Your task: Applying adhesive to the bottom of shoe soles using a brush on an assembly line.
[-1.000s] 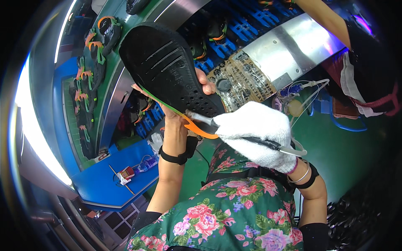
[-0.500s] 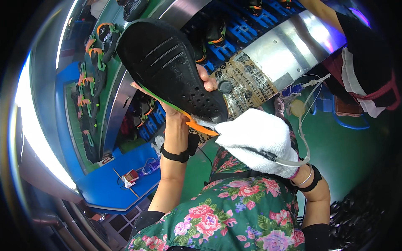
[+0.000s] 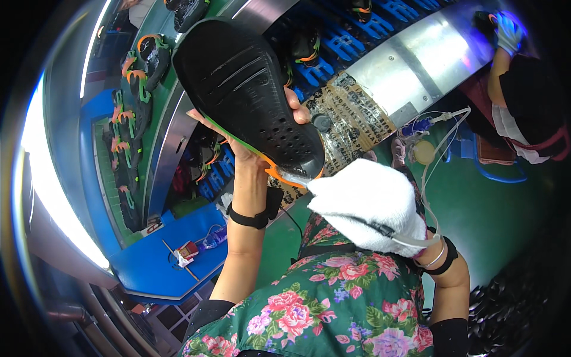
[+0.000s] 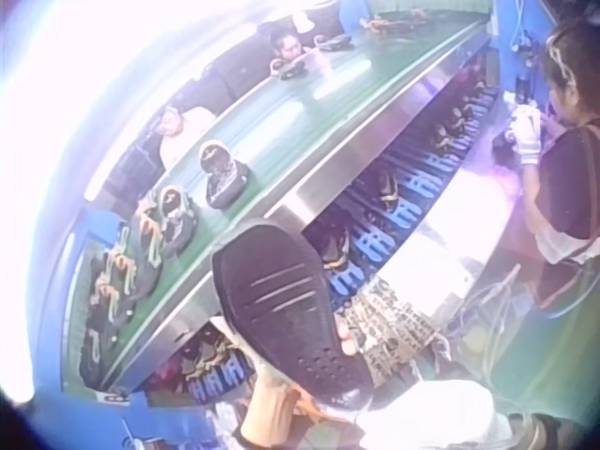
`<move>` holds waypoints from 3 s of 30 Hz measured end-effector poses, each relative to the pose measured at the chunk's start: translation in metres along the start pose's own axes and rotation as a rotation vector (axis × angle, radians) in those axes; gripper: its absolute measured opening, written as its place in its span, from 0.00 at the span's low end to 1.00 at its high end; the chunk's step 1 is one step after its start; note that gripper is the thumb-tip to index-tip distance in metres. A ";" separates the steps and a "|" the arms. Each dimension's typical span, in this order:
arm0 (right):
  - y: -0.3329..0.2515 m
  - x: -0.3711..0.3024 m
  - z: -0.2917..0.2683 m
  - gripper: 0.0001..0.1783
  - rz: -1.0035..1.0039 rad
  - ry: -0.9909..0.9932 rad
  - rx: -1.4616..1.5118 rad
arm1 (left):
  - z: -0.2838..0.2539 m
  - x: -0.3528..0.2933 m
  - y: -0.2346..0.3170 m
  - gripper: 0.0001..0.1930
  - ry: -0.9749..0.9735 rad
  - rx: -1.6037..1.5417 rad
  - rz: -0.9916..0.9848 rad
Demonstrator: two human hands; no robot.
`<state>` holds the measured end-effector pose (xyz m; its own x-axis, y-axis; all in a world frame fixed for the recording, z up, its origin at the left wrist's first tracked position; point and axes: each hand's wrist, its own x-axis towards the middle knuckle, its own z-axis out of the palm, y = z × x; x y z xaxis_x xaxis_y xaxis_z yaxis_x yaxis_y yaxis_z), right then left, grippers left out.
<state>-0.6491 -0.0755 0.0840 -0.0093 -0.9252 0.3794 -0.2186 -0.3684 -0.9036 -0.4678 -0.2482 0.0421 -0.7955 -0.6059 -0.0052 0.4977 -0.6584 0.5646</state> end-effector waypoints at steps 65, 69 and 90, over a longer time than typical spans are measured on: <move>0.034 0.008 -0.014 0.17 -0.316 -0.406 -0.188 | 0.000 0.021 -0.015 0.44 0.140 0.485 -0.684; 0.034 0.016 -0.017 0.17 -0.245 -0.434 -0.020 | -0.003 0.019 -0.016 0.45 0.164 0.454 -0.765; 0.021 0.025 -0.042 0.10 0.157 0.019 -0.166 | -0.005 -0.042 -0.096 0.22 0.370 0.091 -0.363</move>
<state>-0.6948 -0.1023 0.0829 -0.0743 -0.9675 0.2416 -0.3705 -0.1982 -0.9075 -0.4805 -0.1622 -0.0159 -0.7277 -0.4742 -0.4955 0.1677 -0.8235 0.5419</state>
